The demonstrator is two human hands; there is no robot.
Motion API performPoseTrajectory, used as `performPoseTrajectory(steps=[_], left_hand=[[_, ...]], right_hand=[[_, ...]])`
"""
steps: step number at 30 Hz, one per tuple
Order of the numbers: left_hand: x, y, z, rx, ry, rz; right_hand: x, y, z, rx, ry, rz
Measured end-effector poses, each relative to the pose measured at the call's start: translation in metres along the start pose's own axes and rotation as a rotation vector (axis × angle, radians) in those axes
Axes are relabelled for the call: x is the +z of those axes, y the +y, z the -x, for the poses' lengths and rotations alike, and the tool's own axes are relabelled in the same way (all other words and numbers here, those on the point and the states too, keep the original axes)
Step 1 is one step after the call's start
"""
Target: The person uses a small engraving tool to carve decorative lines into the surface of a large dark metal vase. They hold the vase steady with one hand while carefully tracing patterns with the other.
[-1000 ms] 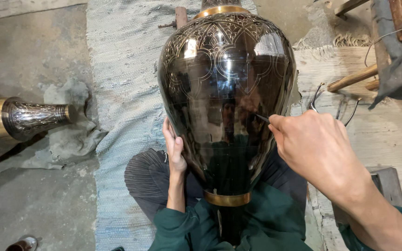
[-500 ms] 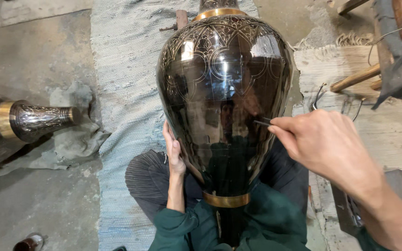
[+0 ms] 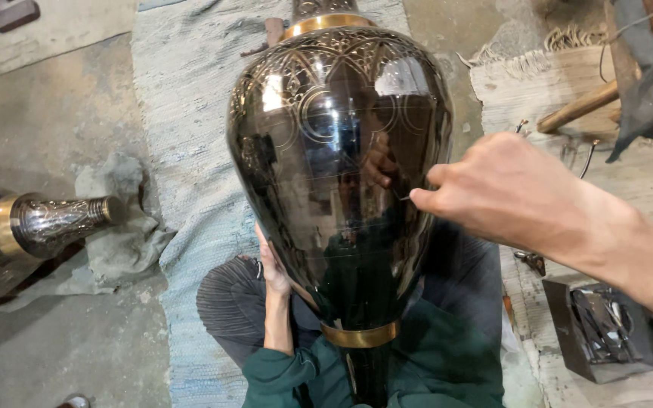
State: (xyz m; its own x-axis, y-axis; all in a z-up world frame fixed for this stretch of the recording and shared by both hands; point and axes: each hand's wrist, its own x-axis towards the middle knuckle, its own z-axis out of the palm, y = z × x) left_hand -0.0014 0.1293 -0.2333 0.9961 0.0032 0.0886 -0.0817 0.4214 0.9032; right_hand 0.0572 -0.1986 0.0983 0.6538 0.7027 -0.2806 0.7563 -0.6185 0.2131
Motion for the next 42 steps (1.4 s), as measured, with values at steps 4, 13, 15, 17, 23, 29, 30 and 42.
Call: performPoseTrajectory(steps=[4, 13, 15, 17, 23, 29, 30, 42], left_hand=[[-0.002, 0.0, 0.0, -0.035, 0.0, 0.016], [0.012, 0.015, -0.001, -0.042, 0.018, 0.006], [0.013, 0.016, -0.001, -0.048, 0.015, 0.0], [0.012, 0.017, 0.0, -0.059, 0.012, -0.009], [0.005, 0.01, -0.001, -0.058, 0.001, -0.063], [-0.003, -0.001, 0.001, -0.045, -0.017, 0.007], [-0.004, -0.002, 0.001, -0.05, -0.017, 0.029], [0.041, 0.063, -0.011, 0.104, 0.117, -0.125]], right_hand=[[-0.011, -0.001, -0.004, -0.056, 0.04, 0.061], [-0.019, -0.002, -0.008, -0.113, 0.033, 0.153], [-0.015, -0.002, -0.007, -0.116, 0.035, 0.153], [-0.011, -0.003, -0.006, -0.119, 0.026, 0.174], [-0.006, -0.002, -0.005, -0.17, 0.049, 0.276], [-0.002, -0.003, -0.008, -0.194, 0.079, 0.254], [0.0, -0.003, -0.009, -0.193, 0.077, 0.232], [0.1, 0.049, 0.035, 0.137, 0.524, -1.096]])
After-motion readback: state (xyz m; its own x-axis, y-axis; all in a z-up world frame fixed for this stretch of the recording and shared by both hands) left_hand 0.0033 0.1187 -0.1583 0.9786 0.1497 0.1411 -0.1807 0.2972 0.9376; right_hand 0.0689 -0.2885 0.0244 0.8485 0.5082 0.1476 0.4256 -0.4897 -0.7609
